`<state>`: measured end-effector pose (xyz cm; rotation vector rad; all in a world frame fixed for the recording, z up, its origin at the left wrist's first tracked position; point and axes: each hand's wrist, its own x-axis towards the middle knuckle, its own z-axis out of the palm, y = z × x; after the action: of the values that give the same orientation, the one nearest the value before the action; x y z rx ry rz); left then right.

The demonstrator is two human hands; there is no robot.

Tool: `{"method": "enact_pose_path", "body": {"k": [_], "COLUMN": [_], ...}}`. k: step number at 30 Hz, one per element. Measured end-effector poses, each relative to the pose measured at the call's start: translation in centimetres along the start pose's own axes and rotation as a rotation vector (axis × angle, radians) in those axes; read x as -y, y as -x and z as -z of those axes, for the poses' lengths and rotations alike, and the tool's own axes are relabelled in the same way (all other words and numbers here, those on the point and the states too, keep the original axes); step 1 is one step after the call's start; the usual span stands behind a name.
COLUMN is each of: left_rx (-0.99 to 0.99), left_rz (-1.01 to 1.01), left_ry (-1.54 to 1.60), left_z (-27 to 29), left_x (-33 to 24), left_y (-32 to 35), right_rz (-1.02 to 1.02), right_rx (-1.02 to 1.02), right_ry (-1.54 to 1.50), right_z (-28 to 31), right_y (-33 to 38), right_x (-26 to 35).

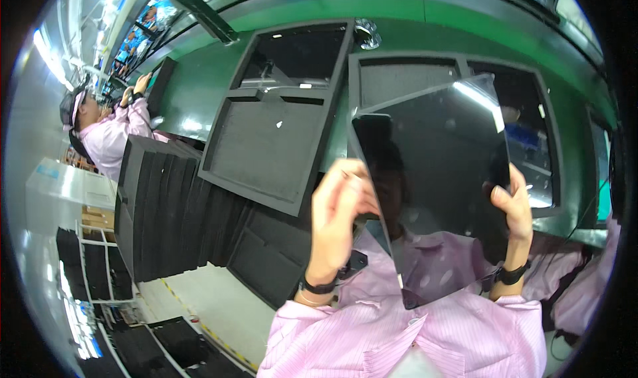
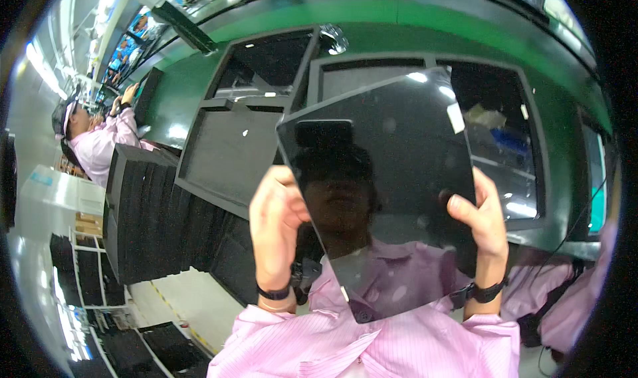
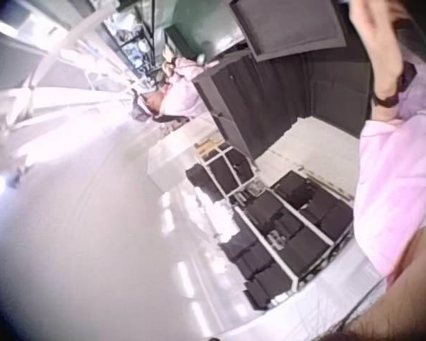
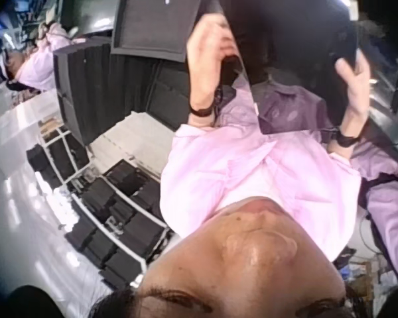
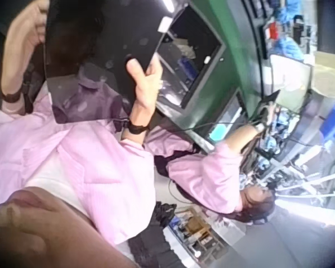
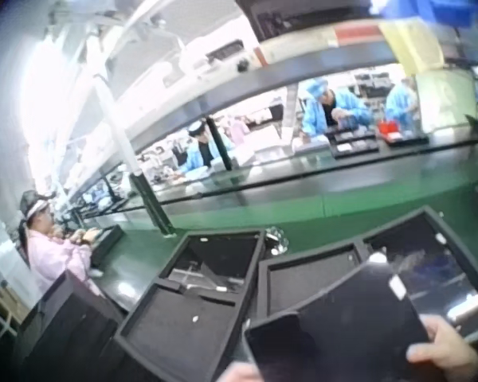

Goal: Peeling protective plastic off tablets and checking screen functionality.

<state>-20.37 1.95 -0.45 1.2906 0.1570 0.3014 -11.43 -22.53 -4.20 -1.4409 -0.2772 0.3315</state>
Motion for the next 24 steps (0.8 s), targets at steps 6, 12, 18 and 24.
{"method": "enact_pose_path", "body": {"k": [6,12,18,24], "left_rx": [0.019,-0.084,0.612,0.470], "left_rz": [-0.180,-0.370,-0.535,-0.377], "left_ry": [0.159,0.151,0.206,0.000], "left_z": [0.9,-1.4,-6.3,-8.4], "left_x": [-2.9,-5.1,-7.8,-3.8], "left_y": [-0.6,1.3,5.0,6.1], "right_rz": [0.009,-0.071,0.016,0.172], "right_rx": [0.141,0.266,0.022,0.418], "right_ry": [-0.081,-0.146,-0.231,-0.661], "right_z": [-0.8,-2.4,-5.8,-6.9], "right_y": [2.2,2.7,1.9,1.7], "right_x": [1.1,3.4,4.2,5.7]}}
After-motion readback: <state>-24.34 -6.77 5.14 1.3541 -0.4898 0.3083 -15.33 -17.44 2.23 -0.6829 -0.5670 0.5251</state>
